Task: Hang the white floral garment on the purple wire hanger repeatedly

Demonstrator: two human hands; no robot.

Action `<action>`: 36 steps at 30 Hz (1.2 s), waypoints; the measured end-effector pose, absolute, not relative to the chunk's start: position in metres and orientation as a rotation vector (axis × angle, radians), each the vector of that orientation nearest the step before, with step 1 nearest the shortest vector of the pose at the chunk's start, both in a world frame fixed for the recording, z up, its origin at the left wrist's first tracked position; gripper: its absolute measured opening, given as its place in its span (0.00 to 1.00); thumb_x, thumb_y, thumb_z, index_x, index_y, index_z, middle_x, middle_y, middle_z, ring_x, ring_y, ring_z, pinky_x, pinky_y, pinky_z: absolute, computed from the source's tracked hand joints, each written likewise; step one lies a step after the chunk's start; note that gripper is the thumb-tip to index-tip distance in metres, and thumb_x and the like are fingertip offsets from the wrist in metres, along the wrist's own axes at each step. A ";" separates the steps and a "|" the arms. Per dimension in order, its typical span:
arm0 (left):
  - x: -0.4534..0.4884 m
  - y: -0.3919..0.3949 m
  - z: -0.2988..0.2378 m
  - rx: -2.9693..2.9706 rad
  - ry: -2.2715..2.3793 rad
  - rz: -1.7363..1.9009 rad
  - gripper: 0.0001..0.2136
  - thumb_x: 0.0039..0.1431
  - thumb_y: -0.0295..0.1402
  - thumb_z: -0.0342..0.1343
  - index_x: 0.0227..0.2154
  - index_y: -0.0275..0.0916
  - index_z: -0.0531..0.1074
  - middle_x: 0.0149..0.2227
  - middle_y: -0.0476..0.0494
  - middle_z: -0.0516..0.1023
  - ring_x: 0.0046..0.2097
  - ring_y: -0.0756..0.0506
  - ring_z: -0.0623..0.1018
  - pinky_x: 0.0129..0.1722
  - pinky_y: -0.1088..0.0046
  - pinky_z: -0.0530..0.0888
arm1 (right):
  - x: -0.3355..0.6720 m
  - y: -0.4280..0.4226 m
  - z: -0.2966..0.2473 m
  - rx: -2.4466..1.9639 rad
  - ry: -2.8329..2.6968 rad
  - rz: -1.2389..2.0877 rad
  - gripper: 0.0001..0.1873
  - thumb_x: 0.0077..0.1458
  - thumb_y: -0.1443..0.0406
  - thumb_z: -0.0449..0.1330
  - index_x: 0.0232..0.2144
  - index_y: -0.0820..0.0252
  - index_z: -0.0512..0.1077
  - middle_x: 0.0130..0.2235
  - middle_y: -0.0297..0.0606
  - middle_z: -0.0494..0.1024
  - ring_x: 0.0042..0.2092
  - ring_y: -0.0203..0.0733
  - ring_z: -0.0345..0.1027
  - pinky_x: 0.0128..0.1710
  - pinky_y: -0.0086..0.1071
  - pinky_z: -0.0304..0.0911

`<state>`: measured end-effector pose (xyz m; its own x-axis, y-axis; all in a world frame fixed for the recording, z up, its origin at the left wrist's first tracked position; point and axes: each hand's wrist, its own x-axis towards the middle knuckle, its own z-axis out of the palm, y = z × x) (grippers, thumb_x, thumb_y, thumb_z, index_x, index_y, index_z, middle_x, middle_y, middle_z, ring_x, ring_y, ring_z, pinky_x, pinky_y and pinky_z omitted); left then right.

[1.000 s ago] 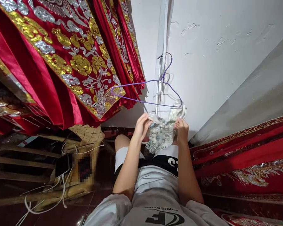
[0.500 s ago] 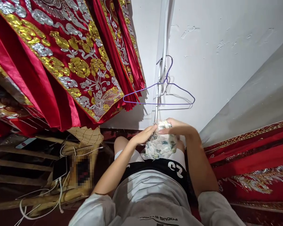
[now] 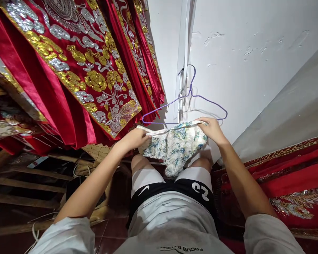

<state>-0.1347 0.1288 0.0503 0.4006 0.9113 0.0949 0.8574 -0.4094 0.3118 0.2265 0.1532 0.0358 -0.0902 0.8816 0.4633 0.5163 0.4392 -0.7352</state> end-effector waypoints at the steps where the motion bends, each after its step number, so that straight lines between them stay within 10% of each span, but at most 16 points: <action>1: -0.134 0.128 0.058 2.471 1.577 0.443 0.14 0.62 0.40 0.55 0.40 0.38 0.81 0.39 0.37 0.84 0.41 0.39 0.81 0.45 0.66 0.75 | 0.233 0.150 0.038 -1.220 -1.737 0.457 0.14 0.50 0.66 0.58 0.34 0.59 0.83 0.40 0.42 0.86 0.46 0.53 0.79 0.48 0.41 0.70; 13: -0.140 0.102 0.107 2.587 1.373 0.295 0.11 0.58 0.38 0.58 0.24 0.41 0.78 0.39 0.42 0.83 0.37 0.42 0.81 0.43 0.65 0.77 | 0.242 0.118 0.053 -1.418 -1.741 0.341 0.16 0.44 0.69 0.58 0.34 0.59 0.83 0.36 0.40 0.85 0.39 0.48 0.76 0.35 0.34 0.64; 21: -0.101 0.108 0.139 2.864 1.159 0.895 0.10 0.64 0.30 0.50 0.43 0.39 0.74 0.54 0.36 0.77 0.58 0.37 0.76 0.59 0.55 0.73 | 0.215 0.102 0.056 -1.373 -1.836 0.417 0.09 0.47 0.64 0.63 0.31 0.59 0.82 0.30 0.37 0.83 0.35 0.47 0.74 0.33 0.33 0.63; 29: -0.094 0.164 0.124 2.817 1.217 1.015 0.20 0.58 0.20 0.46 0.51 0.37 0.75 0.45 0.37 0.78 0.49 0.40 0.77 0.52 0.59 0.74 | 0.248 0.096 0.049 -1.316 -1.503 0.213 0.41 0.47 0.66 0.63 0.65 0.57 0.65 0.36 0.39 0.82 0.32 0.44 0.71 0.33 0.35 0.68; 36: -0.094 0.169 0.119 2.673 1.294 1.322 0.11 0.61 0.26 0.52 0.45 0.39 0.73 0.48 0.36 0.74 0.50 0.39 0.73 0.53 0.57 0.73 | 0.299 0.107 0.081 -1.291 -1.532 0.941 0.21 0.39 0.49 0.74 0.25 0.60 0.79 0.26 0.41 0.80 0.29 0.46 0.73 0.27 0.35 0.67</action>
